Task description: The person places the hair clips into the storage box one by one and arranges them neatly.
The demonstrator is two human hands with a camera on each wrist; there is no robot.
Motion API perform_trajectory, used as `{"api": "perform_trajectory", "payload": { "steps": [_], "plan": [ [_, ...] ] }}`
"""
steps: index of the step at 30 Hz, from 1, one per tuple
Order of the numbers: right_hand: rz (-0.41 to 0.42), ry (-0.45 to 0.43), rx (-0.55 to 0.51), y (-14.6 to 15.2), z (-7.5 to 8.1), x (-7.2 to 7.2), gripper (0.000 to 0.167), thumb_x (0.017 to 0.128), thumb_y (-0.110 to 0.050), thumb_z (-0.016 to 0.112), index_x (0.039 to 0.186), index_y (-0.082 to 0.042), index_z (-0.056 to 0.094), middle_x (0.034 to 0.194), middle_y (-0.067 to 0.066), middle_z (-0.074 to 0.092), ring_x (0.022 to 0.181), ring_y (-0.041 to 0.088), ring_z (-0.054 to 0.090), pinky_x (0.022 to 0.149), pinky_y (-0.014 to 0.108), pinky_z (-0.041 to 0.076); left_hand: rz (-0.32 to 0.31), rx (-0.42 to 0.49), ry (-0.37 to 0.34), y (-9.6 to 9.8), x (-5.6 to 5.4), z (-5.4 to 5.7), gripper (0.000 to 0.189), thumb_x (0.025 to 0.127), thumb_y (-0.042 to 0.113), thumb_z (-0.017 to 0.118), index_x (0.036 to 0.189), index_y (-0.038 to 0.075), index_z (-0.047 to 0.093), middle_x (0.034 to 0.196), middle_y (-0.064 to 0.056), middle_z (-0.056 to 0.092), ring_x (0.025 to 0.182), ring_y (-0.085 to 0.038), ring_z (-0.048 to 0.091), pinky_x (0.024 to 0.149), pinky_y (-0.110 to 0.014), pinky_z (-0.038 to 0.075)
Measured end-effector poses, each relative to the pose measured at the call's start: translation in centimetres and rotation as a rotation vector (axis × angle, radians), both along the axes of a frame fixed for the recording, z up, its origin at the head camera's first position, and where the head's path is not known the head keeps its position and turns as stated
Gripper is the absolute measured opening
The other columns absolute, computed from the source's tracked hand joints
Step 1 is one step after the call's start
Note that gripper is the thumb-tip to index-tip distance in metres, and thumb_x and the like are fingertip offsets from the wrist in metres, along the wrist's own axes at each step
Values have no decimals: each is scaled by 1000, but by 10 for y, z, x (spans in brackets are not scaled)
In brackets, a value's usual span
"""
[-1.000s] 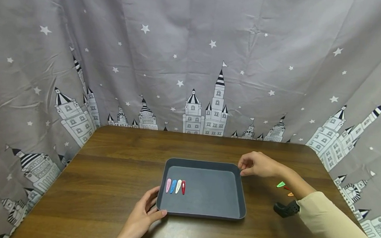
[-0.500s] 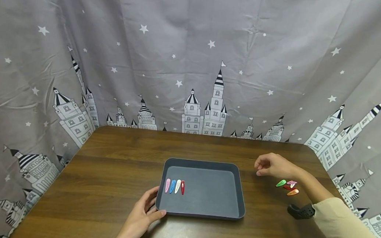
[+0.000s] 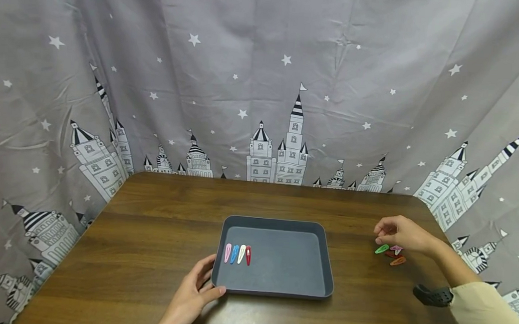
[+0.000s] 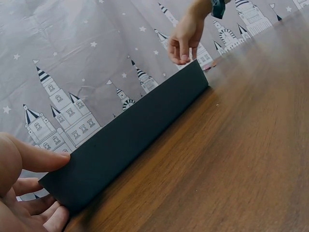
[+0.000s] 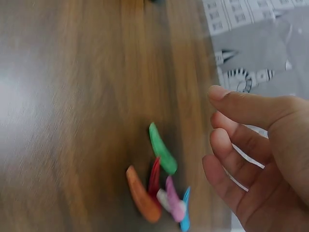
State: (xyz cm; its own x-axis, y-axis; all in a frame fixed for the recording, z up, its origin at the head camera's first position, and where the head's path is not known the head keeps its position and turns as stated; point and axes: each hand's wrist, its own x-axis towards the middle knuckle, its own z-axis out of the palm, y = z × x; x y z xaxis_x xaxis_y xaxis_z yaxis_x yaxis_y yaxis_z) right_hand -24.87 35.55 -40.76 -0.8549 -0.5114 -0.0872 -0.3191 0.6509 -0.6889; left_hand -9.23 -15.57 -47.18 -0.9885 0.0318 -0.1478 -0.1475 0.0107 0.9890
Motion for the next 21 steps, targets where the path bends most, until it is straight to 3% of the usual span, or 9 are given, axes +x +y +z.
{"api": "perform_trajectory", "payload": {
  "steps": [5,11,21],
  "plan": [
    [-25,-29,-30,17,-12,5,16,92,-1,74,103,8,66,87,6,69,75,14,65,64,30,57,-1,3,3,1,-1,0,76,87,-8,74,154,-2,38,153,-28,44,141,-44,41,108,-43,47],
    [-22,-1,-54,29,-21,11,13,91,2,73,101,7,67,86,6,69,74,12,63,62,26,55,-2,15,8,2,-1,-1,76,87,-9,74,154,-2,38,153,-29,44,140,-45,43,103,-35,51],
    [-21,77,-18,52,-31,15,10,89,5,74,96,6,68,86,0,70,74,3,59,60,23,50,1,2,-12,0,-1,0,77,87,-8,74,154,-2,38,153,-29,44,140,-45,41,106,-41,49]
  ]
}}
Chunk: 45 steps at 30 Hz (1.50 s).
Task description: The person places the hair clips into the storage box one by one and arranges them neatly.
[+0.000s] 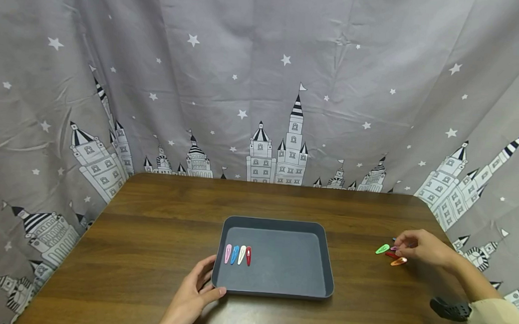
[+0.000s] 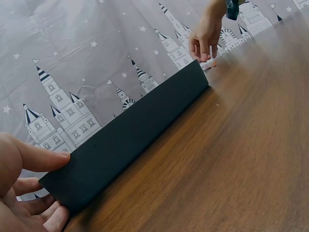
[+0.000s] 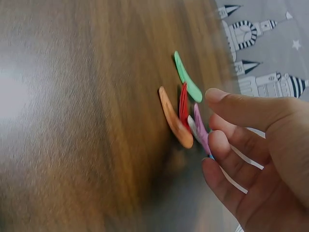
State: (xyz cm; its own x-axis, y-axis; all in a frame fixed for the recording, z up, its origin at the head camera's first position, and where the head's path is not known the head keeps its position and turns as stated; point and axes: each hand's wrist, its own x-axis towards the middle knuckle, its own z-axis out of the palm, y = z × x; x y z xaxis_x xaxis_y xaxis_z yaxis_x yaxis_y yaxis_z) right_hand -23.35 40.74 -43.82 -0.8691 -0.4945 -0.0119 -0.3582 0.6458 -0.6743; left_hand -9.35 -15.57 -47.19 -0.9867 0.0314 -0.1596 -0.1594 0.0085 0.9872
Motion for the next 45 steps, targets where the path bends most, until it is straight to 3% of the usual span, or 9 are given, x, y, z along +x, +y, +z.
{"api": "perform_trajectory", "payload": {
  "steps": [8,22,37,45],
  "plan": [
    [-57,-51,-8,13,-13,8,12,89,3,76,96,6,68,79,-2,66,66,3,54,54,21,48,3,-2,-2,0,2,0,76,87,-8,74,154,-1,38,152,-29,44,140,-45,42,106,-43,49],
    [-153,-22,53,12,-21,15,16,86,-10,83,92,-4,70,78,-5,57,67,4,48,57,23,41,7,-5,16,-1,0,-3,77,88,-6,74,155,-1,37,154,-28,43,140,-44,43,110,-49,46],
    [-65,12,9,19,-26,15,15,88,-1,77,83,-6,64,72,-12,54,64,1,46,52,23,38,0,13,17,-1,0,-5,76,88,-7,74,155,-1,38,153,-27,44,139,-43,44,103,-37,50],
    [-109,42,17,14,-28,15,13,87,-5,80,90,-6,67,75,-9,58,66,3,49,54,23,41,2,6,8,-1,-1,-4,76,88,-7,73,155,0,38,153,-27,44,139,-43,44,103,-38,50]
  ]
}}
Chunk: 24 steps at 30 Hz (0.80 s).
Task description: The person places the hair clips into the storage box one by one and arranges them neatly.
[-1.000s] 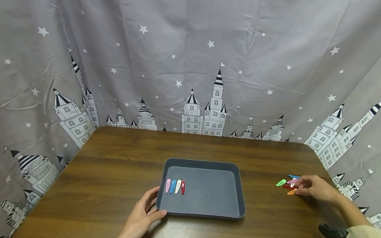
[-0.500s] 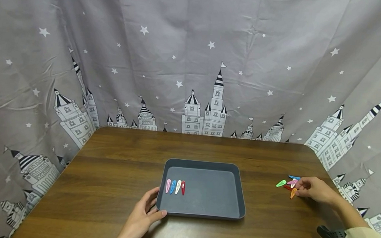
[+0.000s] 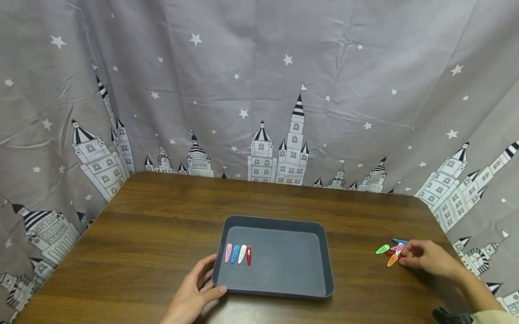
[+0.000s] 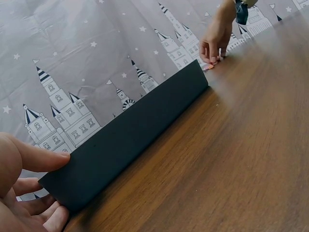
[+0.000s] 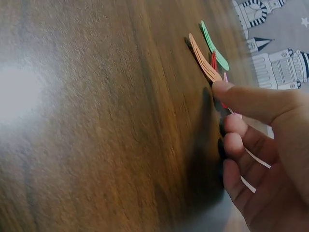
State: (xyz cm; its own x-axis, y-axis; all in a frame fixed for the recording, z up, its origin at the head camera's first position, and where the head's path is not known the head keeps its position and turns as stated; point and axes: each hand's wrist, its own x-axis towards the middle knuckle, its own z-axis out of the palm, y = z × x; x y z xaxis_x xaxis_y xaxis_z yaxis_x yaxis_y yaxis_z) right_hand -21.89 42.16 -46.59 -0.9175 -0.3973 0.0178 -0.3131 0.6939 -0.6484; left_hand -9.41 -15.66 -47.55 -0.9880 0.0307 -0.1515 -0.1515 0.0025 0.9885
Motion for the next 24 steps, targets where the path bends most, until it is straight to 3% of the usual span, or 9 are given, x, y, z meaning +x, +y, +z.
{"api": "perform_trajectory", "payload": {
  "steps": [5,12,24],
  "plan": [
    [-12,47,34,-7,1,0,16,85,-9,84,95,-6,71,77,-9,59,67,3,49,56,24,41,2,4,2,0,0,0,76,87,-7,73,155,0,38,153,-27,44,139,-43,43,103,-36,50],
    [-39,42,107,-9,4,2,14,87,-9,81,84,-12,68,72,-10,54,66,4,45,56,24,38,-4,13,-5,1,0,0,76,88,-8,73,155,-1,37,152,-29,44,138,-45,44,98,-32,52],
    [-78,75,98,-6,2,3,15,85,-9,84,88,-10,70,75,-8,53,66,3,45,56,25,36,3,2,-25,1,-1,2,77,88,-6,75,155,0,38,153,-28,44,139,-45,43,102,-39,51]
  ]
}}
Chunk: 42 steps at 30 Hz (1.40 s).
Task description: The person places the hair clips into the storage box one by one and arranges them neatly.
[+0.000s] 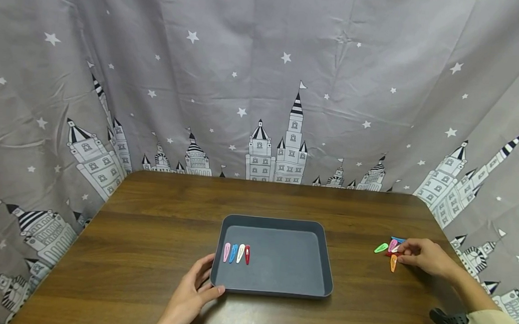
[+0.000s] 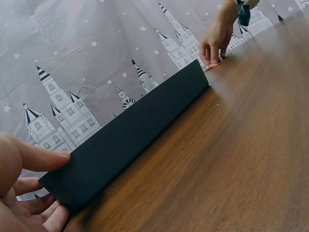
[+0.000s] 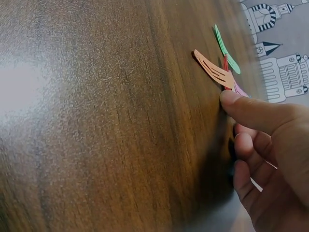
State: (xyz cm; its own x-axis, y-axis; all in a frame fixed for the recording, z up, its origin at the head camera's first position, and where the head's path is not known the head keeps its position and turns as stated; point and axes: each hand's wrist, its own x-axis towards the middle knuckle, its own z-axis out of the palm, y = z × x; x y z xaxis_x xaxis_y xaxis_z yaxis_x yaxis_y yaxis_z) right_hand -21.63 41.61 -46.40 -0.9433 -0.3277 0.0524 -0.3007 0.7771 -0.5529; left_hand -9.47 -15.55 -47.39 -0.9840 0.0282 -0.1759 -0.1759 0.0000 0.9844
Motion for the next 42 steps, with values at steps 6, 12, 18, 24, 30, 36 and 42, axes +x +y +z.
{"api": "perform_trajectory", "payload": {
  "steps": [6,12,18,24,30,36,42],
  "plan": [
    [25,13,8,-1,2,-3,13,86,-6,82,86,-10,70,73,-9,53,65,3,45,56,25,36,2,-2,-9,0,0,3,77,88,-6,75,155,1,38,153,-28,44,141,-45,41,104,-41,50],
    [48,-7,19,0,6,-6,17,87,-4,80,82,-11,66,72,-9,53,65,3,44,56,25,36,7,-6,-22,1,0,5,77,88,-6,75,155,1,38,153,-28,44,140,-45,41,105,-43,50],
    [83,-22,-27,2,8,-8,16,89,-1,77,82,-10,65,70,-11,53,62,1,46,53,24,40,7,-13,-24,1,0,5,77,88,-6,75,155,1,38,153,-28,44,141,-45,41,106,-45,49],
    [122,0,-70,-2,14,-13,16,89,2,75,83,-9,65,72,-11,57,64,1,48,54,24,40,8,-12,-5,1,1,6,76,87,-7,75,154,0,39,153,-28,45,140,-44,42,106,-42,49],
    [160,17,-74,-10,22,-18,14,89,4,74,84,-7,68,76,-9,65,68,0,53,58,22,43,9,-14,7,2,0,4,75,87,-7,75,154,-1,40,153,-27,45,141,-43,42,108,-45,47],
    [183,-41,-80,-18,30,-21,9,92,4,71,88,-3,68,80,-2,69,71,3,56,61,22,46,20,-34,-8,1,-1,4,77,87,-7,75,155,-1,39,154,-26,44,141,-42,41,113,-53,41],
    [174,-130,-90,-28,37,-25,4,96,1,69,92,-1,68,84,3,71,77,12,65,66,23,53,18,-34,-11,1,-1,3,78,87,-7,75,155,0,38,154,-27,44,141,-43,42,112,-53,42]
  ]
}}
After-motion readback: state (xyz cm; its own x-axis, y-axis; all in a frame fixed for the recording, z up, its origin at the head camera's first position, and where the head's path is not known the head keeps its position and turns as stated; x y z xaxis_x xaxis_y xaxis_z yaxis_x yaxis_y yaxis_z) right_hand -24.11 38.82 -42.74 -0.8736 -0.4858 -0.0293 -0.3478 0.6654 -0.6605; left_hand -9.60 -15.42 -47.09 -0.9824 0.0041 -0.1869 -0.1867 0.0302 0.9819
